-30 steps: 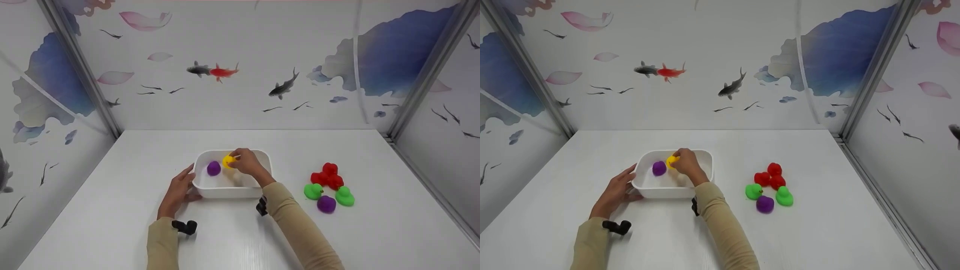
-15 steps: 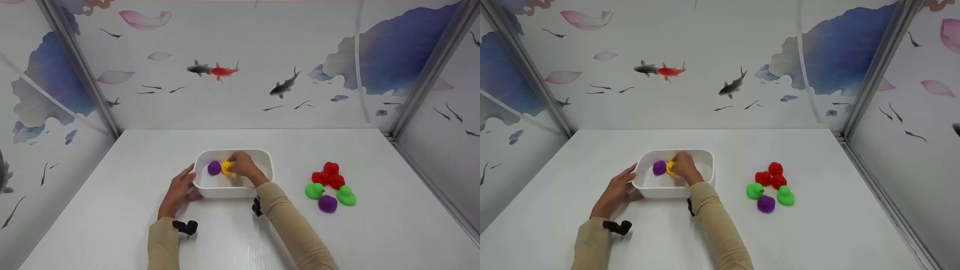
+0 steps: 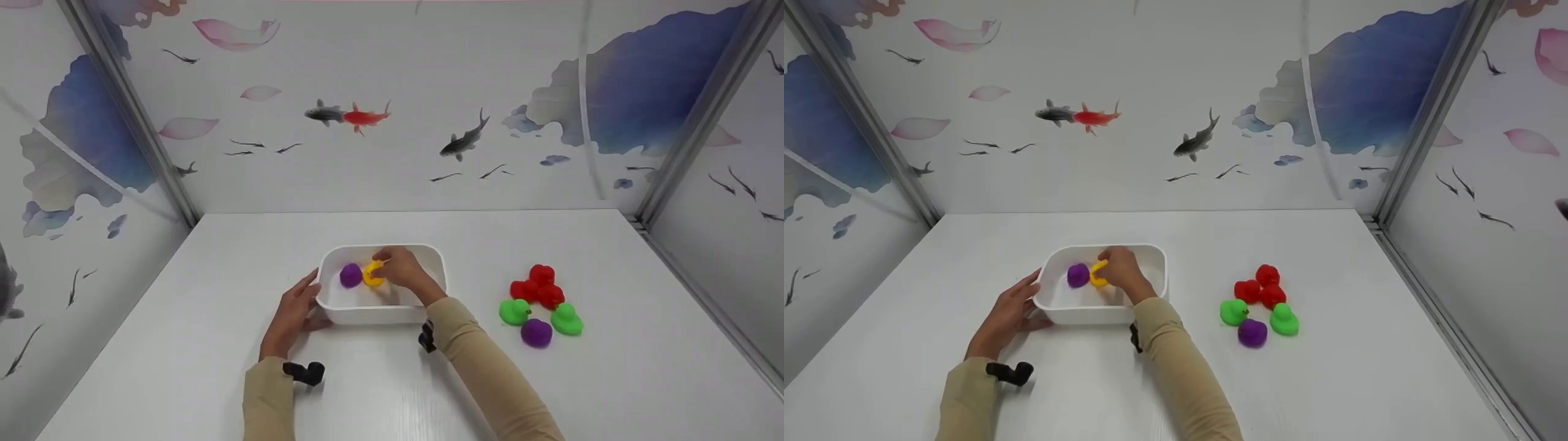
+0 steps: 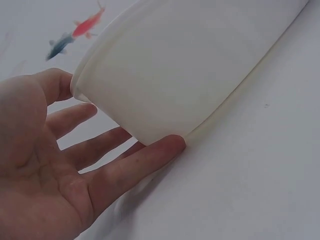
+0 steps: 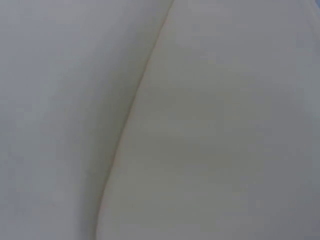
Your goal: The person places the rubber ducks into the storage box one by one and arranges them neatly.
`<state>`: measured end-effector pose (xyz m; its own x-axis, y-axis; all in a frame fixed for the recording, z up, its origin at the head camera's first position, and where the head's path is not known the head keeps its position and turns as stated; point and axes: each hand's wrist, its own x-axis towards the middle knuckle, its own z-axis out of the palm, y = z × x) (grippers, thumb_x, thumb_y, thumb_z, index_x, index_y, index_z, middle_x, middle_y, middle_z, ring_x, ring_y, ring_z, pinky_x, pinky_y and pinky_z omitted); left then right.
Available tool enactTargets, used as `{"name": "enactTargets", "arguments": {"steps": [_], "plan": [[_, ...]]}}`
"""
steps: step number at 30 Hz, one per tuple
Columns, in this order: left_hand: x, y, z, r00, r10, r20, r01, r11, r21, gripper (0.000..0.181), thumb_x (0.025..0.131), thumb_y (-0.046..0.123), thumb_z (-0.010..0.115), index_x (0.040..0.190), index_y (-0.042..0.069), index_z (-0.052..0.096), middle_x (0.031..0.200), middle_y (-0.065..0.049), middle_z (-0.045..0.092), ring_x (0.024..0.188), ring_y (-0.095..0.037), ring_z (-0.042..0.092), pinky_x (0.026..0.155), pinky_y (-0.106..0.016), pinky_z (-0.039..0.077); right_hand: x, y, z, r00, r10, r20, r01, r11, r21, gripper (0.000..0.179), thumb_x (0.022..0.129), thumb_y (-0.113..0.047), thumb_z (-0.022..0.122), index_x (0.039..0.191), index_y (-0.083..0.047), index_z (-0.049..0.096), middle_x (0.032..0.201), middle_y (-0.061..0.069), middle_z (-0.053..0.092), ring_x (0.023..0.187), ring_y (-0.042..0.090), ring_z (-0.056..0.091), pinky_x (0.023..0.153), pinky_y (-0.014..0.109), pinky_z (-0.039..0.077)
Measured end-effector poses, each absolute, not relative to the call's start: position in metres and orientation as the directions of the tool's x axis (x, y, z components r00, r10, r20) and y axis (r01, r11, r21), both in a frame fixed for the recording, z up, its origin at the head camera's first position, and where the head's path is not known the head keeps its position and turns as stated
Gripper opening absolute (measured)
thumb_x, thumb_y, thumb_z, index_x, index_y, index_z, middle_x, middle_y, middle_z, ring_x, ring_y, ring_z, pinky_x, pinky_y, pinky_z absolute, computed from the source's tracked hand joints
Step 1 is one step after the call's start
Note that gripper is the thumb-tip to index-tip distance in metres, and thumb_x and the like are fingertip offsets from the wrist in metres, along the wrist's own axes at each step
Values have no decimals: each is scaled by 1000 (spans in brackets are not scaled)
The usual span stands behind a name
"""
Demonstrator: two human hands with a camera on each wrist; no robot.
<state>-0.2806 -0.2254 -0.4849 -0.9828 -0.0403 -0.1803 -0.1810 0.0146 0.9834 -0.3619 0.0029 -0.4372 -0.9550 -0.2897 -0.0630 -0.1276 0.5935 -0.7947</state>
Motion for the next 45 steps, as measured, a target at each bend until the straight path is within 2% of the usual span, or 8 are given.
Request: {"name": "enactTargets", "arguments": {"steps": [6, 12, 18, 31, 36, 42, 45], "plan": [[-282, -222, -484, -982, -25, -186, -187, 34, 982, 52, 107, 31, 45, 157, 28, 34, 159, -15, 40, 144, -39, 43, 89, -46, 62, -349, 29, -416, -945, -328, -20, -185, 581, -792, 31, 94, -16, 70, 124, -6, 68, 133, 11, 65, 127, 30, 60, 106, 41, 54], [-282, -224, -483, -981, -20, -194, -195, 56, 979, 52, 107, 32, 43, 158, 28, 33, 161, -14, 37, 145, -39, 41, 90, -46, 62, -328, 57, -399, -924, -370, 99, -282, 481, -830, 28, 94, -13, 70, 121, -6, 69, 127, 15, 67, 121, 29, 64, 101, 40, 58], [-280, -226, -481, -980, -23, -197, -197, 46, 979, 52, 107, 32, 42, 158, 28, 31, 161, -14, 37, 146, -38, 40, 91, -46, 62, -308, 85, -383, -916, -374, 143, -315, 454, -833, 31, 95, -16, 69, 125, -8, 67, 129, 12, 67, 122, 29, 64, 102, 39, 57], [-278, -224, -480, -981, -17, -192, -192, 45, 980, 52, 107, 30, 43, 158, 27, 32, 161, -14, 37, 146, -39, 40, 89, -47, 62, -293, 163, -371, -925, -232, 301, -375, 433, -820, 37, 94, -25, 71, 128, -10, 66, 131, 12, 67, 121, 29, 64, 106, 46, 54], [-283, -221, -481, -981, -17, -194, -194, 50, 980, 53, 107, 31, 43, 158, 27, 31, 161, -13, 37, 147, -39, 38, 91, -47, 61, -293, 190, -362, -935, -181, 305, -354, 452, -819, 39, 96, -30, 69, 130, -11, 64, 135, 11, 65, 126, 28, 62, 111, 47, 50], [-283, -220, -480, -981, -17, -192, -193, 60, 979, 53, 107, 32, 43, 159, 28, 31, 161, -15, 37, 146, -40, 40, 90, -46, 62, -294, 219, -358, -945, -184, 269, -326, 500, -803, 43, 96, -31, 68, 134, -12, 62, 138, 13, 62, 130, 32, 58, 112, 49, 48], [-279, -222, -480, -980, -35, -197, -199, 71, 977, 53, 107, 32, 43, 158, 27, 31, 160, -15, 38, 144, -40, 42, 88, -44, 63, -295, 227, -360, -947, -174, 268, -320, 510, -799, 44, 96, -34, 67, 135, -13, 62, 139, 11, 62, 130, 30, 58, 111, 42, 50]]}}
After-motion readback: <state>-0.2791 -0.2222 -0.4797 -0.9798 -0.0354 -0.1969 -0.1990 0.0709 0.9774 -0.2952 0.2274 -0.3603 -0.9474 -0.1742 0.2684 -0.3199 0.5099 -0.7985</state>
